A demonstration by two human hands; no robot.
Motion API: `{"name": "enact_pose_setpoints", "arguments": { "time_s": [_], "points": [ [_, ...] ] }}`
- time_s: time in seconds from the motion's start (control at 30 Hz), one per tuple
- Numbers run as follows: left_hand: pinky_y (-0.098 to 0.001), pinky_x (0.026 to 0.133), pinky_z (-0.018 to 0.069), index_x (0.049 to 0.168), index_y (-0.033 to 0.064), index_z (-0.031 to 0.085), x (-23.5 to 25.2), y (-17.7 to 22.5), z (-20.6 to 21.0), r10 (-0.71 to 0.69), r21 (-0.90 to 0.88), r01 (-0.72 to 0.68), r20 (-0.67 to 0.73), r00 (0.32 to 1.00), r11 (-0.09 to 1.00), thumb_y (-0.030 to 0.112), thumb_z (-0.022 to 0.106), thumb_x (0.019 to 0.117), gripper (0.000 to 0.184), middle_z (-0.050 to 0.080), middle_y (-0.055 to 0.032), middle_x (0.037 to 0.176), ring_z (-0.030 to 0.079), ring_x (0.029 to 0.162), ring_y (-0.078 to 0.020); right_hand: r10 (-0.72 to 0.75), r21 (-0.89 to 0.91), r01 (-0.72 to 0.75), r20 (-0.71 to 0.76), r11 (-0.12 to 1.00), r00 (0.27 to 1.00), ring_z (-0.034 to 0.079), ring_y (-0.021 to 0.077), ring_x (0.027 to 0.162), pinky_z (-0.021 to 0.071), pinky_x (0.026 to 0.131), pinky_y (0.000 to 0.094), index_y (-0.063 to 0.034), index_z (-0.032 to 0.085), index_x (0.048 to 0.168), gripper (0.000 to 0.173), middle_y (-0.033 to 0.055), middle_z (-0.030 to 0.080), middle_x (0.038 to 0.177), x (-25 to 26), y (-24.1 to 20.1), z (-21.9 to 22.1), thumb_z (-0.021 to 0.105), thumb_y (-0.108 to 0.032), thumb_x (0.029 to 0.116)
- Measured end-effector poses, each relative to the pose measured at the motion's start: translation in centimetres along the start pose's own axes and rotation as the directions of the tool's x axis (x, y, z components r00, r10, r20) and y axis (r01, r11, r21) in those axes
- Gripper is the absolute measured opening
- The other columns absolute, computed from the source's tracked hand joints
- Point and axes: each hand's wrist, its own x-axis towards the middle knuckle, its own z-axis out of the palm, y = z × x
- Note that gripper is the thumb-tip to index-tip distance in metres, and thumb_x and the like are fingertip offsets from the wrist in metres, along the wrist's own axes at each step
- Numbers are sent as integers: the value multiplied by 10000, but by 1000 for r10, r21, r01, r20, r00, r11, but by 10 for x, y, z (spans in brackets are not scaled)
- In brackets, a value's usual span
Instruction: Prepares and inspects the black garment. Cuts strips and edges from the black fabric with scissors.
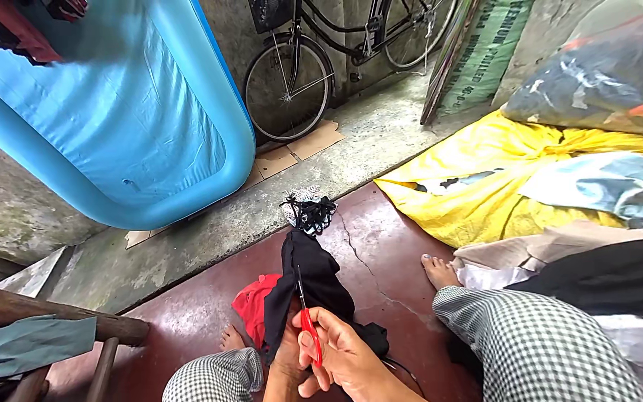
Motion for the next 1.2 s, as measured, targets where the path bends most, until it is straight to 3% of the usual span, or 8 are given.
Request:
{"name": "enact_pose_setpoints", "arguments": {
  "time_s": [0.17, 0.27, 0.33, 0.47, 0.57, 0.7, 0.9, 1.2],
  "points": [
    [-166, 721, 562, 948, 138, 782, 10, 6, 9, -20, -244, 78, 231, 973, 967, 271, 608, 995, 225, 755, 12, 836, 710, 771, -15, 36, -21, -36, 31, 999, 999, 665, 168, 679, 629, 642, 405, -81, 498, 1288, 278, 42, 638, 869, 1, -6, -1, 531, -215, 1047],
    [-173, 768, 562, 1011, 130, 784, 13, 5, 2, -29, -286, 133, 341, 940, 949, 271, 565, 1023, 261, 768, 4, 888, 718, 812, -21, 32, -36, -31, 22, 999, 999, 664, 177, 688, 630, 641, 418, -85, 509, 1263, 284, 44, 635, 878, 1, -7, -2, 561, -255, 1042],
    [-174, 722, 565, 978, 122, 784, 13, 5, 3, -25, -280, 113, 299, 954, 953, 229, 575, 1011, 237, 762, 1, 846, 715, 765, -27, 22, -46, -21, 14, 999, 1000, 661, 174, 672, 629, 622, 409, -82, 514, 1258, 287, 46, 638, 871, 1, -7, -2, 578, -250, 1034],
    [-203, 782, 581, 1101, 126, 761, 20, 4, -2, 33, -221, 52, 361, 932, 974, 236, 578, 1027, 226, 768, -22, 965, 730, 861, -61, -39, -80, 38, -16, 996, 999, 651, 174, 625, 609, 547, 371, -56, 552, 1244, 301, 66, 644, 833, 2, -4, -5, 646, -210, 1004],
    [-220, 821, 581, 1137, 115, 747, 21, 3, -3, 34, -253, 70, 385, 922, 965, 263, 573, 1030, 252, 768, -30, 998, 733, 894, -76, 0, -74, 1, 18, 997, 1000, 662, 179, 647, 617, 577, 380, -70, 550, 1250, 285, 69, 652, 856, 4, -9, -7, 620, -219, 1018],
    [-211, 862, 569, 1181, 141, 741, 18, -1, -10, 59, -135, -10, 367, 928, 991, 331, 598, 1019, 287, 762, 6, 1024, 716, 937, -43, 43, -50, -42, 14, 998, 999, 672, 193, 665, 631, 616, 412, -65, 540, 1275, 296, 78, 653, 862, 6, -14, -10, 600, -209, 1024],
    [-202, 835, 572, 1138, 158, 748, 18, 2, -2, 53, -95, -24, 311, 949, 995, 289, 649, 986, 224, 760, 19, 999, 713, 918, -31, -12, -18, 11, -37, 1000, 999, 671, 205, 647, 622, 578, 397, -43, 555, 1247, 309, 96, 656, 845, 7, -12, -7, 637, -222, 1009],
    [-194, 821, 567, 1123, 150, 745, 23, 0, 7, 47, -153, 0, 299, 953, 988, 262, 582, 1023, 222, 756, 13, 980, 713, 894, -33, 41, 71, -38, -40, 997, 998, 657, 193, 672, 631, 679, 437, -65, 524, 1244, 279, 73, 630, 856, 9, -24, -9, 562, -256, 1043]
  ]
}}
